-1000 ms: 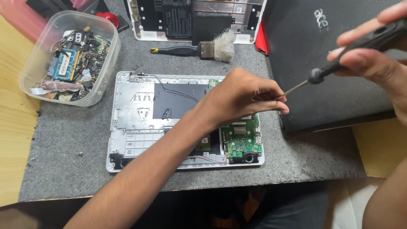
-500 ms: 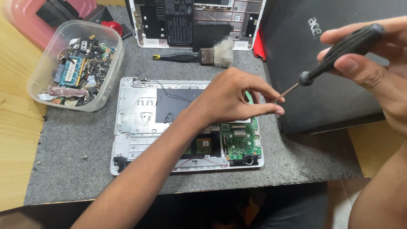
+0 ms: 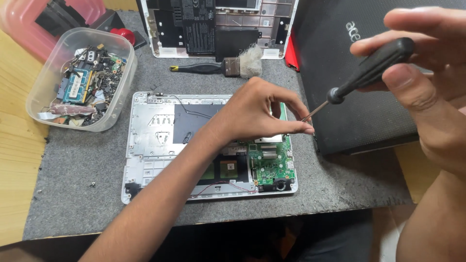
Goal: Cleaning dust from internal laptop components using a brush and disassembling parts with a screwdriver.
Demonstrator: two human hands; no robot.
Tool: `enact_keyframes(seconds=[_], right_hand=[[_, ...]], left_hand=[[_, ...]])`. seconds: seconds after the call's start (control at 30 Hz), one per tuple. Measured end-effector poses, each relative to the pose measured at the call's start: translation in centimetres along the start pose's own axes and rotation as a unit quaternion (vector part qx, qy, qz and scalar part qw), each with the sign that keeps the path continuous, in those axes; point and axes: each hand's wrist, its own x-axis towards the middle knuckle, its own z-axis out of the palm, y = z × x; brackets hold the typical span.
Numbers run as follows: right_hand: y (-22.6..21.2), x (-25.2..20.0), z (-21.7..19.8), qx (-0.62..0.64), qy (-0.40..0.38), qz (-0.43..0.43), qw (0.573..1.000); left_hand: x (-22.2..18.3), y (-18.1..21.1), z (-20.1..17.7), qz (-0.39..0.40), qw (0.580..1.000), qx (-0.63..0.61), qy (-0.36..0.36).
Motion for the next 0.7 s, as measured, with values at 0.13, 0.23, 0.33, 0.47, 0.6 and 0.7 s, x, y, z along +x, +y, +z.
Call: enact_keyframes(seconds=[0.13, 0.23, 0.33, 0.47, 0.6, 0.7], right_hand=[[-0.6, 0.6, 0.1, 0.014, 0.015, 0.025, 0.999], [1.1, 0.2, -0.5, -0.026, -0.007, -0.046, 0.999], [1.6, -0.4, -1.1, -0.038, 0.003, 0.016, 0.999], [0.5, 0.0, -0.9, -0.007, -0.016, 0.002, 1.000], [0.8, -0.2, -0.5, 0.002, 0.003, 0.004, 1.000], [1.1, -0.4, -0.3, -0.003, 0.013, -0.020, 1.000]], left_hand=[[0.2, 0.1, -0.4, -0.059, 0.998, -0.025, -0.016], [0.3, -0.2, -0.1, -0.065, 0.998, 0.008, -0.013], [0.0, -0.1, 0.0, -0.077, 0.997, -0.022, -0.018], [0.0, -0.4, 0.4, -0.061, 0.998, -0.018, -0.024], [0.1, -0.2, 0.7, -0.089, 0.996, 0.017, -0.008], [0.0, 0.1, 0.7, -0.091, 0.996, 0.009, -0.013]])
